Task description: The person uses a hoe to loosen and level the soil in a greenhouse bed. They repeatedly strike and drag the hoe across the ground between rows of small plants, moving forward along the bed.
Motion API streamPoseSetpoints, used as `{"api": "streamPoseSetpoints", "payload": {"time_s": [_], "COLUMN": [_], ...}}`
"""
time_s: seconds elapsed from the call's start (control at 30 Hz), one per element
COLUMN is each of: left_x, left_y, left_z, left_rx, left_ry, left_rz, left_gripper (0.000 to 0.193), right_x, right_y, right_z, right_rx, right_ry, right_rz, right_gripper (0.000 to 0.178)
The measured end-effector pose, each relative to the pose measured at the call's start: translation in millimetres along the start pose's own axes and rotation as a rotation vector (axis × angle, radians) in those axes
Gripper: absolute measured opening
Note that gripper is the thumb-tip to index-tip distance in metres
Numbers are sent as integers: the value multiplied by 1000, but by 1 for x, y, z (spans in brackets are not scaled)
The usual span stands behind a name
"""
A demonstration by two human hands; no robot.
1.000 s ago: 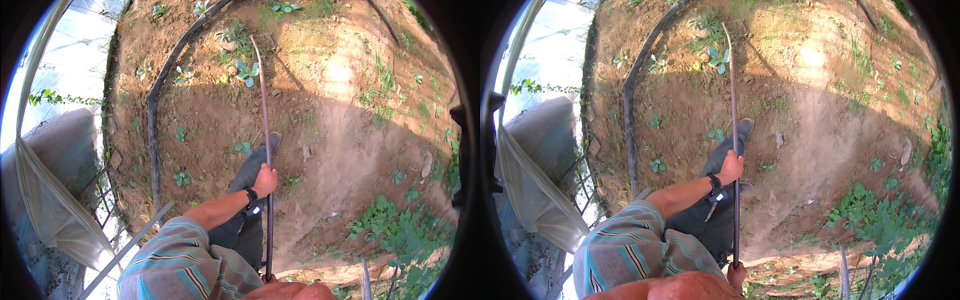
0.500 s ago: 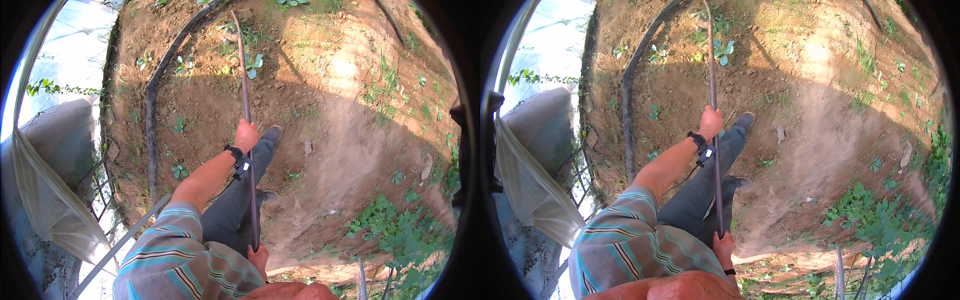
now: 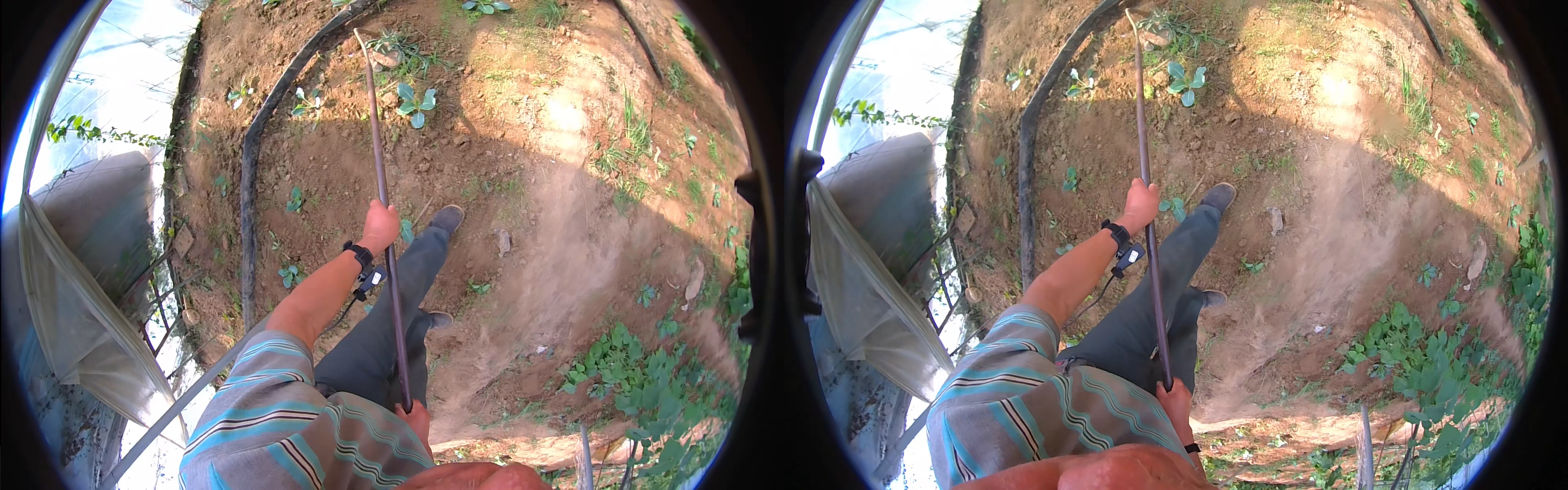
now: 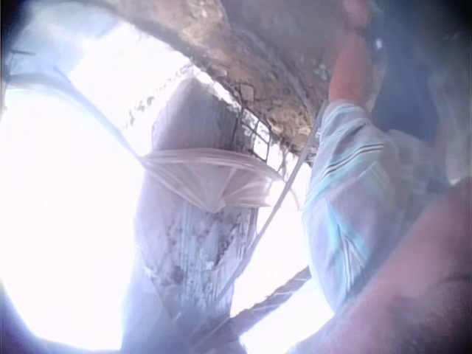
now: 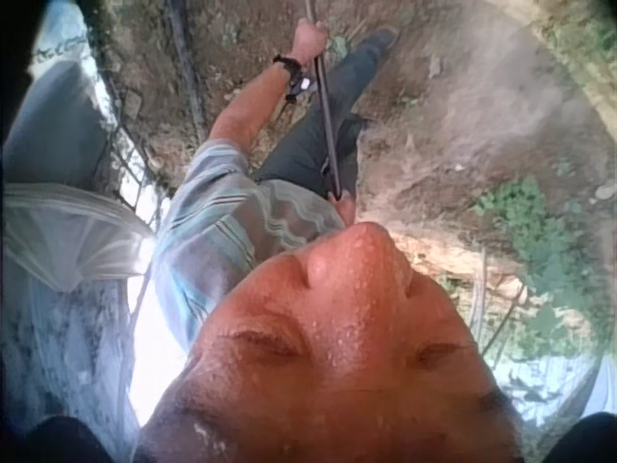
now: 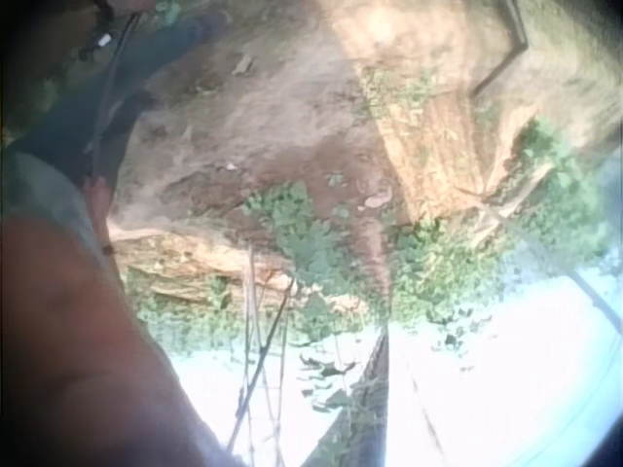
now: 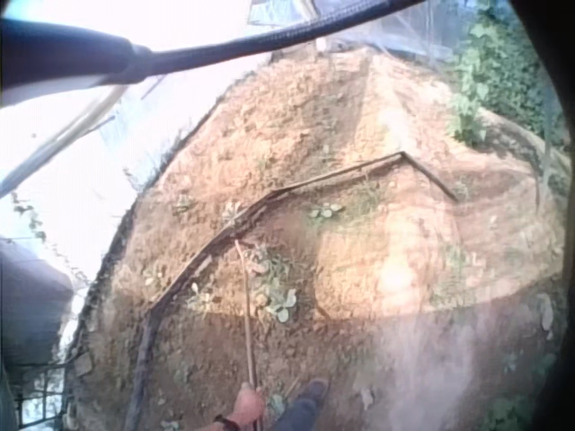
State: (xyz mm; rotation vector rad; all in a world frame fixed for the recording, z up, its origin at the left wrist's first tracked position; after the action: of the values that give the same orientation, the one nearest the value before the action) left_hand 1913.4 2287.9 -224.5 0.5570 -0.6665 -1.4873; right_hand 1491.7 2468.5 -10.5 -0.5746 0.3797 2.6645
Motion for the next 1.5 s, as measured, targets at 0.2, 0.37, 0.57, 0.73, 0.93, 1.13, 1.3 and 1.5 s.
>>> {"api": "streamPoseSetpoints", "payload": {"time_s": [0.2,0.37,0.57,0.73,0.93,1.13,1.3,1.5], "left_x": [17,3,-46,-38,-7,-61,-67,53], "left_y": [3,-26,-81,-52,-101,-196,-169,-89], "left_z": [-12,6,55,24,62,179,187,129], "left_rx": [131,166,90,124,109,-201,-191,0], "left_ry": [-78,-2,-12,-32,-53,72,-11,-300], "left_rz": [135,165,239,194,196,171,163,217], "left_gripper": [35,32,34,33,32,35,34,33], "right_x": [3,56,105,78,139,259,275,162], "right_y": [33,71,71,73,160,125,42,25], "right_z": [-19,-44,28,3,-8,130,154,51], "right_rx": [127,192,254,121,163,203,230,283], "right_ry": [114,147,18,51,71,-253,-291,-58], "right_rz": [79,33,-65,65,14,-186,-202,-174], "right_gripper": [29,22,23,25,14,10,12,19]}}
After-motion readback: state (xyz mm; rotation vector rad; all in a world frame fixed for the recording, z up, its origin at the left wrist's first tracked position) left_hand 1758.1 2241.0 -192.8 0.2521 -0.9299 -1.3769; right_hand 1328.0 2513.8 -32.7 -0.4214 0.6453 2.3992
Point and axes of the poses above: each hand's wrist, its own z-axis away from the middle knuckle, its own y-axis out of the back of the hand, x = y × z, the point moved 9 cm from there along -z, towards the middle knuckle, and after that the axes turned 10 degrees about y, right-handed, at the moved point
